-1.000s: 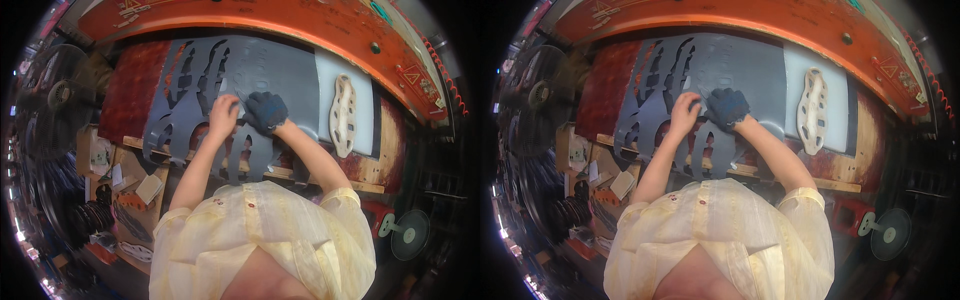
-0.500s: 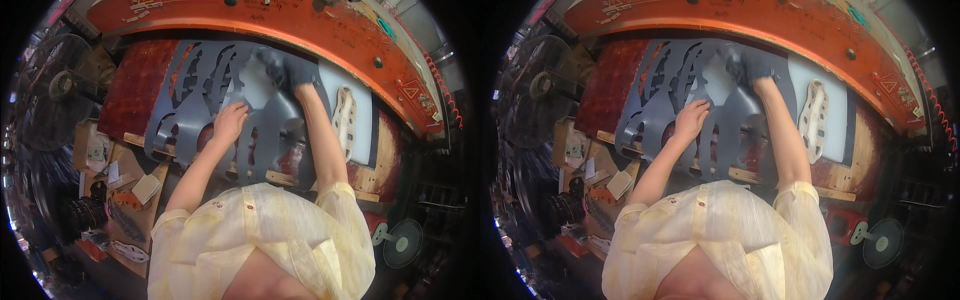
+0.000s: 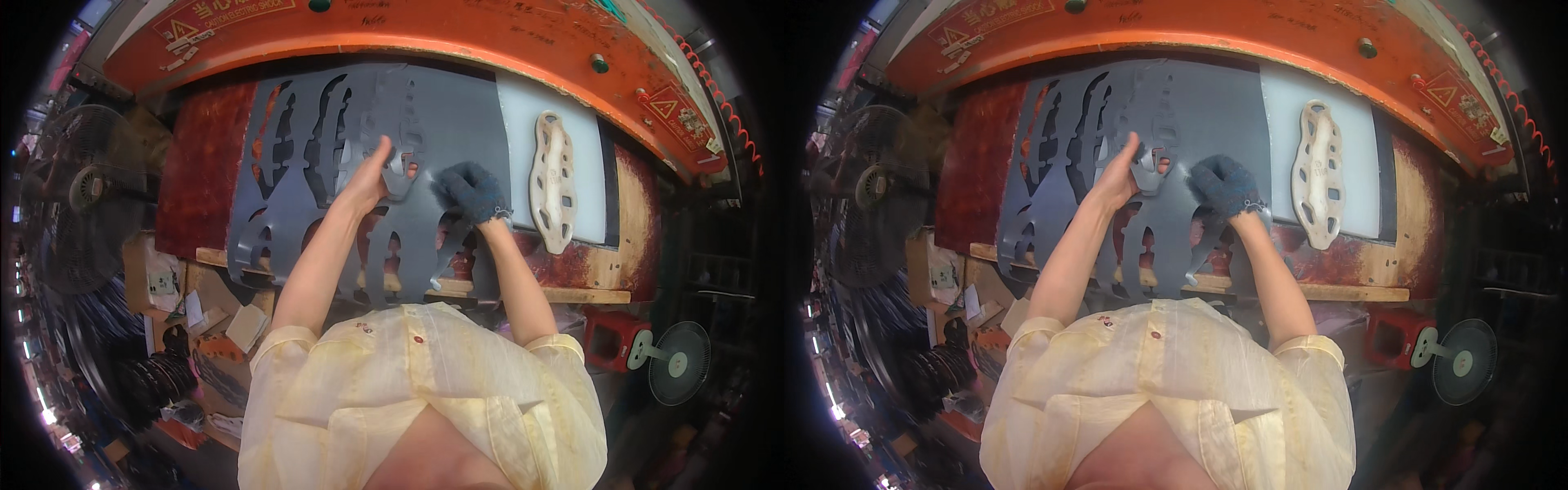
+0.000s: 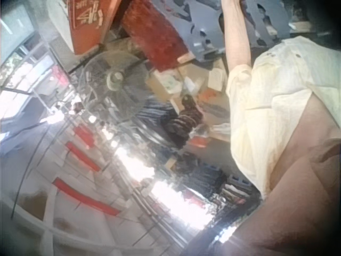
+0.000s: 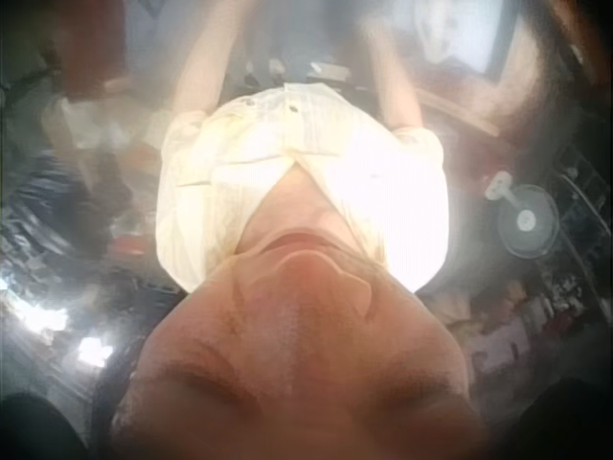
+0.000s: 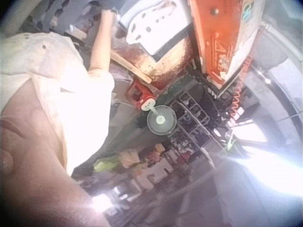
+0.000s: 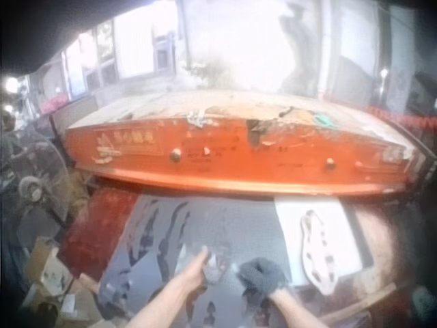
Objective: The person removes cutout pieces from a perforated sheet on a die-cutting machine. They repeatedly pull out individual cutouts by hand and place them aside, then feed the sheet back through the machine to continue removing more pieces.
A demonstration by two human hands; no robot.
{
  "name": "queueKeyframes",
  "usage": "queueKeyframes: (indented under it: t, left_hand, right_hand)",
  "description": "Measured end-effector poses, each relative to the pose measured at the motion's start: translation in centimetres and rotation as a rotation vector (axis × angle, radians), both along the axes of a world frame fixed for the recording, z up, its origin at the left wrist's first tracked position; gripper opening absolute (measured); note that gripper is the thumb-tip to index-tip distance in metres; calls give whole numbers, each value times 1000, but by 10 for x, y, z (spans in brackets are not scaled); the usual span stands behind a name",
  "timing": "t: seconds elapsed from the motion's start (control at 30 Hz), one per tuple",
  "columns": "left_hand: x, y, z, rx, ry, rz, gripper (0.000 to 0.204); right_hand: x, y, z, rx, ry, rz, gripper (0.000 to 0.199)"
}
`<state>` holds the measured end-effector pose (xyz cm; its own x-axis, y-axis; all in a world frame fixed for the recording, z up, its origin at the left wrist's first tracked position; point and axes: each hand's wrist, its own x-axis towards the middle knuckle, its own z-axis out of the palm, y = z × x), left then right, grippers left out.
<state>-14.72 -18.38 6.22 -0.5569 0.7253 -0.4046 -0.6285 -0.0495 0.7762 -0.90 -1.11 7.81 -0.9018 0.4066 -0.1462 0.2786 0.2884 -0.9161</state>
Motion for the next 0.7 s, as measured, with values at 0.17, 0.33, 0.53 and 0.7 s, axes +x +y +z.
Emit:
queueKeyframes:
  t: [0.17, 0.33, 0.53, 0.7]
  left_hand:
    - [3, -4, 3, 127, -21, -18, 66]
    - [5, -3, 11, -172, 118, 8, 58]
    - [-12, -10, 2, 57, -57, -15, 41]
    - [2, -5, 3, -30, 62, -49, 36]
  right_hand:
    - [-42, -25, 16, 458, 127, 91, 59]
    - [-65, -46, 46, 867, -138, 533, 31]
    - [-16, -33, 34, 455, 48, 397, 35]
    - [-16, -11, 23, 856, -136, 94, 79]
